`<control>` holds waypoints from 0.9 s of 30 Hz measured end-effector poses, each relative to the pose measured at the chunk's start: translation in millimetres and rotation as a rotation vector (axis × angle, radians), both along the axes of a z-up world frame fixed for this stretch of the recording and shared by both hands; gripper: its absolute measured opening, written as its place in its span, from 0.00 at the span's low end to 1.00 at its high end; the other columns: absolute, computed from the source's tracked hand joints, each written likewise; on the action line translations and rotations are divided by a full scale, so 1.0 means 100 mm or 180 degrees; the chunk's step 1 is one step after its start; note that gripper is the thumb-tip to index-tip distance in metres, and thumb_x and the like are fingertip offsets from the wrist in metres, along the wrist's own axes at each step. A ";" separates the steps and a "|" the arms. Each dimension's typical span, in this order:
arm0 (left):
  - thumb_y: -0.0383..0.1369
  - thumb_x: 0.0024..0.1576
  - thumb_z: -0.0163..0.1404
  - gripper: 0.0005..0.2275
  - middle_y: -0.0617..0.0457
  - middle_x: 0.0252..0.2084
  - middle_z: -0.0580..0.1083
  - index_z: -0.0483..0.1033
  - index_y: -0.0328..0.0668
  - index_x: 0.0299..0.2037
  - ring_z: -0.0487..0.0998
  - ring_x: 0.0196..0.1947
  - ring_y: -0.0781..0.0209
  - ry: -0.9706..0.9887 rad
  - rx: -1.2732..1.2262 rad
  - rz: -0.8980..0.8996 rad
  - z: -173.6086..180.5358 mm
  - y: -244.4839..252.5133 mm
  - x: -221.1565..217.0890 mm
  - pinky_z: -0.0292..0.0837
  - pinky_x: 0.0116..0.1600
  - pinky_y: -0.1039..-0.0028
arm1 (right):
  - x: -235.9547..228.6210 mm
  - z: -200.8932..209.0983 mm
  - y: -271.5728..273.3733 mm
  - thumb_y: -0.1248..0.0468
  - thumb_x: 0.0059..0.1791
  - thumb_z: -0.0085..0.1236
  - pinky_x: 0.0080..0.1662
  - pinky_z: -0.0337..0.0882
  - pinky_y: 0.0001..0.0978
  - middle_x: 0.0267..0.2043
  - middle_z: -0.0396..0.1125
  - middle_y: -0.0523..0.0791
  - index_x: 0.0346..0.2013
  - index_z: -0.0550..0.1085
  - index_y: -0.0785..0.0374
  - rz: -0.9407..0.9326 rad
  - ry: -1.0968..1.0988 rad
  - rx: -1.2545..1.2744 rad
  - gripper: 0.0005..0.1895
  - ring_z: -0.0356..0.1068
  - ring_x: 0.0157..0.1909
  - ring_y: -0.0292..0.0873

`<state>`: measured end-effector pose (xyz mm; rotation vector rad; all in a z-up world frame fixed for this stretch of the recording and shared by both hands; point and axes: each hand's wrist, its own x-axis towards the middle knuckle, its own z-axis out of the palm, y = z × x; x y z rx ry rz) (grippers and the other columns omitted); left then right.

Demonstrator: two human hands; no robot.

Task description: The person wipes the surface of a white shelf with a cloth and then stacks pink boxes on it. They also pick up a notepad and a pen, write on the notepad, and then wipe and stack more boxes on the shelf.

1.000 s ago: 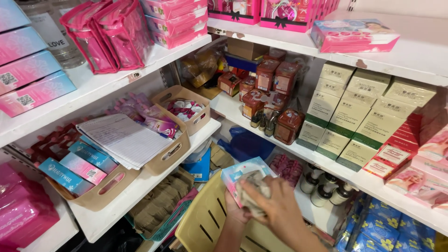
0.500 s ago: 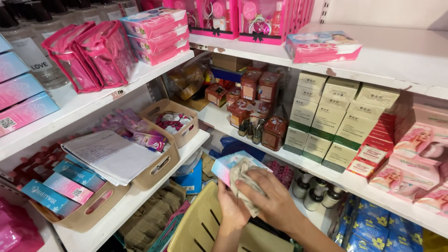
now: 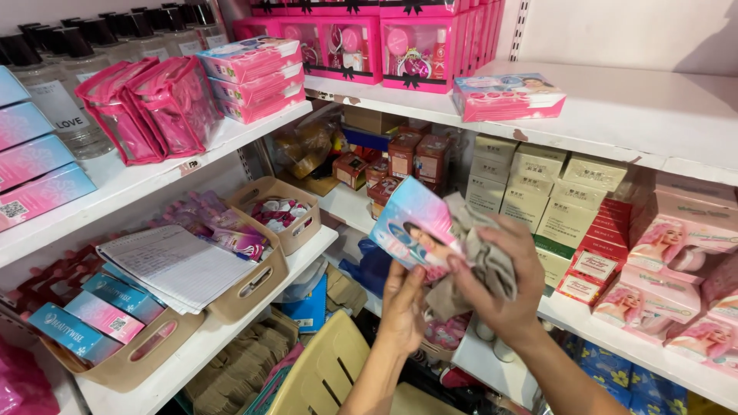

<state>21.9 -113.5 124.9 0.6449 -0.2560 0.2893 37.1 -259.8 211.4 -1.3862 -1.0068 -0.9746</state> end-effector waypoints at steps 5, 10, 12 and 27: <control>0.30 0.56 0.58 0.25 0.46 0.52 0.77 0.63 0.39 0.63 0.80 0.50 0.55 0.0032 0.0122 0.0472 0.46 0.15 0.25 0.78 0.57 0.65 | 0.47 0.42 -0.34 0.61 0.43 0.72 0.56 0.77 0.37 0.59 0.67 0.48 0.62 0.69 0.56 -0.0410 -0.0304 -0.0586 0.34 0.70 0.59 0.47; 0.30 0.54 0.59 0.25 0.42 0.49 0.77 0.63 0.38 0.60 0.83 0.44 0.53 0.0239 0.0295 0.1002 1.08 0.33 0.52 0.83 0.46 0.68 | 0.94 1.05 -0.85 0.59 0.51 0.74 0.56 0.76 0.41 0.58 0.65 0.49 0.66 0.67 0.53 -0.1234 -0.0686 -0.0753 0.32 0.70 0.59 0.48; 0.33 0.53 0.60 0.25 0.45 0.47 0.78 0.65 0.38 0.58 0.83 0.42 0.57 0.0183 0.0412 0.1269 1.25 0.43 0.68 0.84 0.41 0.72 | 1.19 1.30 -0.98 0.65 0.56 0.70 0.60 0.75 0.44 0.56 0.62 0.51 0.64 0.69 0.57 -0.1705 -0.0711 -0.0486 0.25 0.68 0.58 0.51; 0.43 0.44 0.68 0.28 0.47 0.35 0.81 0.71 0.32 0.46 0.82 0.28 0.63 0.0598 0.1702 0.1847 2.14 0.14 1.91 0.78 0.30 0.77 | 2.39 1.30 -1.10 0.56 0.53 0.61 0.62 0.63 0.54 0.57 0.65 0.62 0.67 0.73 0.47 -0.2068 0.0608 -0.1554 0.27 0.61 0.58 0.68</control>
